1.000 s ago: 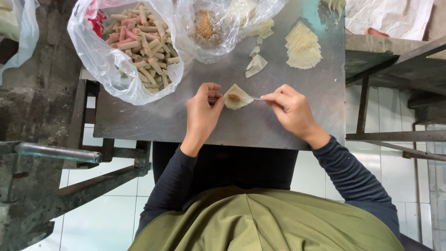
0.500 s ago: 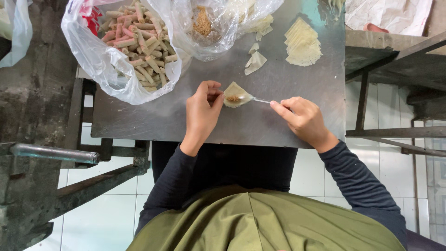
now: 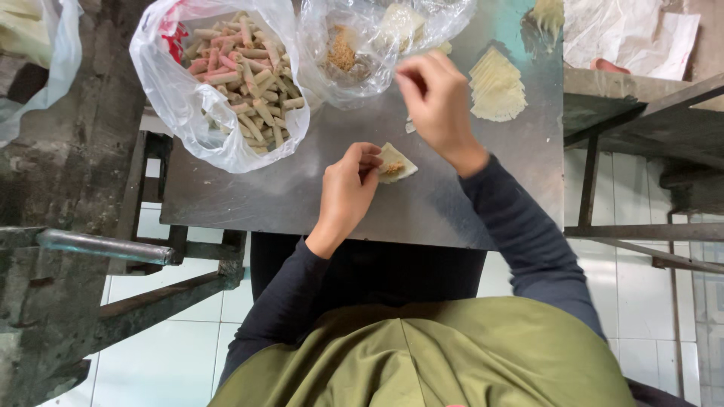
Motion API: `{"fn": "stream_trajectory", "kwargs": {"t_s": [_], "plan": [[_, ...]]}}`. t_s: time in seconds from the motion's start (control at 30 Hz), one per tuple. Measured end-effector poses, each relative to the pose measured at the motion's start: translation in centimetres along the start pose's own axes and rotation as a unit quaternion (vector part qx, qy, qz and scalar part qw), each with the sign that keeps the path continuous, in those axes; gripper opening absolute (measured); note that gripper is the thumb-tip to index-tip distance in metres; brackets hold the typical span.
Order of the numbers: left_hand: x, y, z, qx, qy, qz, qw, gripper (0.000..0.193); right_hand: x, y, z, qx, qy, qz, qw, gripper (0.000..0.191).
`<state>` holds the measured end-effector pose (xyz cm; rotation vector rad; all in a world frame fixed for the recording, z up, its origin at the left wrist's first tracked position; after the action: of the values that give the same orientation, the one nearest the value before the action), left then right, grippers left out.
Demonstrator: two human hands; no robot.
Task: The person takes thin square wafer sheets one at a time from a stack, places a dab of brown filling from a plastic bag onto a sheet, folds the sheet over the filling into a triangular piece, and sets the folded piece on the table. Folded pieces accumulate in a pile while a bag of finished rolled wafer sticks sits nearby.
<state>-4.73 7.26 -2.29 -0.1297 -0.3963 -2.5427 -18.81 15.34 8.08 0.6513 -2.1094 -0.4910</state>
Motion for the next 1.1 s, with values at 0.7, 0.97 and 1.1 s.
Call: {"fn": "stream_trajectory", "kwargs": {"t_s": [0.7, 0.97, 1.1], "plan": [[-0.5, -0.8, 1.7, 0.157, -0.115, 0.017, 0.981, 0.01, -13.2, -0.2, 0.7, -0.173, -0.176, -0.035, 0.969, 0.011], [-0.9, -0.8, 2.4, 0.187, -0.184, -0.058, 0.963, 0.018, -12.7, -1.2, -0.8, 0.003, -0.191, -0.016, 0.981, 0.018], [-0.8, -1.3, 2.5, 0.188, -0.228, -0.091, 0.951, 0.016, -12.4, -1.6, -2.0, -0.041, -0.132, -0.033, 0.99, 0.024]]}}
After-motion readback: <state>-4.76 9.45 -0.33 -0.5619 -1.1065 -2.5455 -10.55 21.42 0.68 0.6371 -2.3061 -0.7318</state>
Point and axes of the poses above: each hand's wrist, its own x-axis towards the middle knuckle, its own y-axis out of the back of the hand, z = x × y, the point moved 9 cm from there along x, towards the middle knuckle, and after that the axes turned 1 degree about -x, right-handed, at the moved point
